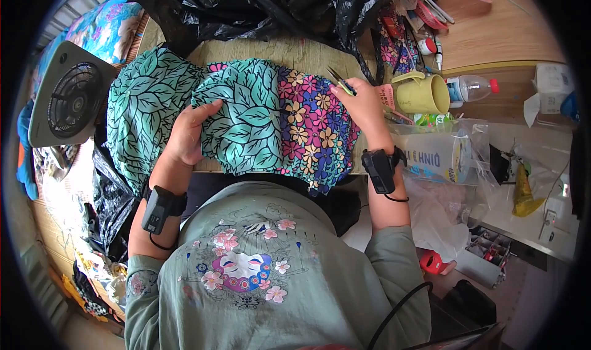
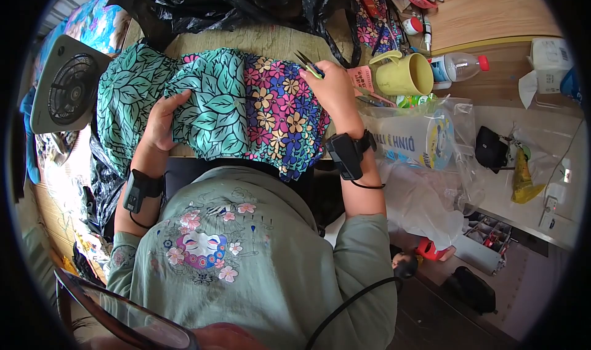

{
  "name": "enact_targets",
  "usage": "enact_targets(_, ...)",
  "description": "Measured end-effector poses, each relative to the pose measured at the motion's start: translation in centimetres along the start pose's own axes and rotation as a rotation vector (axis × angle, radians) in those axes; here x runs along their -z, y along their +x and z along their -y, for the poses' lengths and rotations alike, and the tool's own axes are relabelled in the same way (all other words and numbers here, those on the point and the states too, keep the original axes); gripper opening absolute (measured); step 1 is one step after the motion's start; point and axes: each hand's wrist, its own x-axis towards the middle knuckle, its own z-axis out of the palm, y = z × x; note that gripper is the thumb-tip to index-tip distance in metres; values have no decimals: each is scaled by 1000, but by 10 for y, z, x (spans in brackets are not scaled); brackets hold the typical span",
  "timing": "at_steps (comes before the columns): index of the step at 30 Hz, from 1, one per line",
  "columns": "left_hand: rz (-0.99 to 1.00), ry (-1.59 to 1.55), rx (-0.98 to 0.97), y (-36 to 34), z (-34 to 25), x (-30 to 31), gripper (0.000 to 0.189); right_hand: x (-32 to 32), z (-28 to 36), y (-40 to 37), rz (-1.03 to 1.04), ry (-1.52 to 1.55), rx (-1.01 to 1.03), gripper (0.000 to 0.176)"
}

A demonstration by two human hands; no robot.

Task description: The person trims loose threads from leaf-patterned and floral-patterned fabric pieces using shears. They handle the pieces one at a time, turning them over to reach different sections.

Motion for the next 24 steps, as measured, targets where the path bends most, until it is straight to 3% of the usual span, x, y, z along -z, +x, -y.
enact_targets(7, -21, 16, 20, 3, 3, 11, 29, -1, 3, 0, 28, 57, -57, 29)
enact_targets(10, -24, 18, 16, 4, 3, 13, 29, -4, 1, 0, 10, 140, 63, 29)
enact_targets(24, -25, 7, 30, 3, 1, 6, 25, -5, 20, 13, 158, 29, 50, 27)
